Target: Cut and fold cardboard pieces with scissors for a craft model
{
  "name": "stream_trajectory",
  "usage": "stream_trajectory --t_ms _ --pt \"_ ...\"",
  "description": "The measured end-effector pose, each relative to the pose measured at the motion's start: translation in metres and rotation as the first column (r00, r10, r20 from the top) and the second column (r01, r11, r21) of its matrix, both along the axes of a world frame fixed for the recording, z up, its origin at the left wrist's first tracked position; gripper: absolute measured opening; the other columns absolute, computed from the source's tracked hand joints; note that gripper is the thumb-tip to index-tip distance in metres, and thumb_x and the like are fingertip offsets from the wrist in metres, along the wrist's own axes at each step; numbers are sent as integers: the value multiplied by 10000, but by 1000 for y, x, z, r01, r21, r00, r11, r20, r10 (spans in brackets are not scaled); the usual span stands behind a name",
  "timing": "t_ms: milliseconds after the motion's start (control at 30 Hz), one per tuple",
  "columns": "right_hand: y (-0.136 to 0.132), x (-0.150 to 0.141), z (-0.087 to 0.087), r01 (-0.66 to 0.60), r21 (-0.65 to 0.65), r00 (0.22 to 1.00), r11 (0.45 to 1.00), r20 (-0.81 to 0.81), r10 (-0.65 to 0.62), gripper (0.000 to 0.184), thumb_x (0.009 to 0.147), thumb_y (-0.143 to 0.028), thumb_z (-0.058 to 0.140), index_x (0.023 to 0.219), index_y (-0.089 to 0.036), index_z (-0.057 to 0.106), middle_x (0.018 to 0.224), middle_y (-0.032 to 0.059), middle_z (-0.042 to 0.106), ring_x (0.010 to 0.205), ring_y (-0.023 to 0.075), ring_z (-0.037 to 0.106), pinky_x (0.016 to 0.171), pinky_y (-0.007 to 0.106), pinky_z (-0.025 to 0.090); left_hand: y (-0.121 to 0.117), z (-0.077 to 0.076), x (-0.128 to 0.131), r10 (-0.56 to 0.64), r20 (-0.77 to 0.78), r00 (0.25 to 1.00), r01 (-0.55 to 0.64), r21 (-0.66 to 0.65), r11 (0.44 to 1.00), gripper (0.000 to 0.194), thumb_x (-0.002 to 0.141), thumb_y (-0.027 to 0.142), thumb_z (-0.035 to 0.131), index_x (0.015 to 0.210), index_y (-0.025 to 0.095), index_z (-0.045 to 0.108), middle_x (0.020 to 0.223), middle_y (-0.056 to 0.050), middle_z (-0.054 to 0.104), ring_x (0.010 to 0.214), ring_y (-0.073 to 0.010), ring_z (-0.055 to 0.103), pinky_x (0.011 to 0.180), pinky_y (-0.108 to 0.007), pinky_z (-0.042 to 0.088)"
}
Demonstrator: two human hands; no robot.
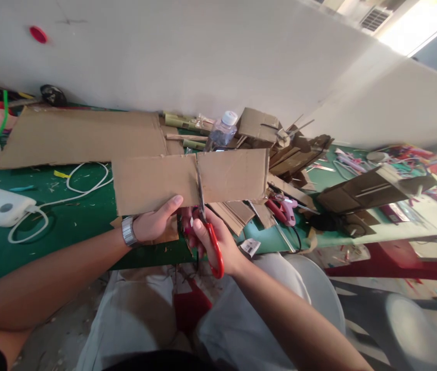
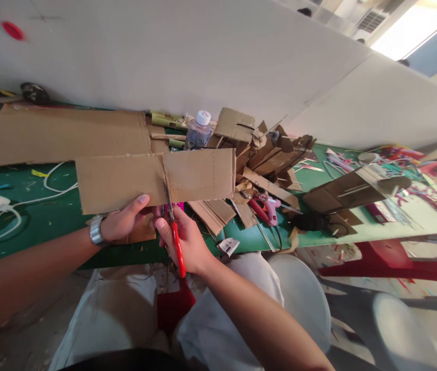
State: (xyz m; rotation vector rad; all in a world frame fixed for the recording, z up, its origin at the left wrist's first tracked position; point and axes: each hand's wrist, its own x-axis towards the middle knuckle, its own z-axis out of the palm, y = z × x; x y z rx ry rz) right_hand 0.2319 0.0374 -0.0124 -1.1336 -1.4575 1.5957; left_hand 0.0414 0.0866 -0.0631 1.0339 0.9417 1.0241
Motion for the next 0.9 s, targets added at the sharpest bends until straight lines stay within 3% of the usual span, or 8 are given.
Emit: stream_trajectory --t_ms 133,233,367,467,667,900 --pt "0 1 2 -9 15 1000 1000 -7 9 493 967 -657 711 1131 -213 577 822 -18 575 628 119 543 507 229 437 -2 -6 -5 103 -129 986 -94 73 993 505 838 713 765 1072 268 818 1244 -135 819 1460 -347 616 1263 -524 478" --pt "-1 3 2 -28 8 999 1000 44 28 490 992 -678 661 1106 -213 562 759 -32 572 578 114 528 503 231 445 -7 -6 -6 150 -188 971 -133 103 986 416 836 656 786 1023 285 810 1237 -126 817 1460 -348 615 1245 -518 506" --pt "-2 4 2 -26 -28 997 999 71 28 506 987 -708 644 1084 -218 560 722 -40 583 525 108 529 463 222 443 -12 -8 -4 297 -259 919 -245 213 946 326 839 611 781 932 299 805 1200 -101 816 1516 -368 549 1317 -575 412" --pt "-2 4 2 -38 -63 998 997 39 41 503 962 -695 693 1052 -224 543 723 -42 610 495 100 542 447 215 446 -11 -13 -3 340 -266 902 -301 177 937 329 863 624 763 944 309 814 1249 -85 807 1485 -379 579 1368 -595 310" --pt "0 3 5 -117 -219 982 969 -169 81 633 878 -589 842 1293 -250 505 863 -40 676 507 108 643 457 222 515 -1 -13 2 425 -231 875 -424 58 904 460 910 671 705 1006 236 819 1259 -99 822 1351 -384 688 1330 -578 403" --pt "5 4 5 -79 -247 980 966 -198 29 600 912 -640 781 1315 -242 584 898 -24 675 487 104 672 448 216 537 0 -10 1 455 -230 860 -429 154 890 391 882 544 794 1029 183 822 1286 -172 801 1400 -403 656 1308 -482 442"
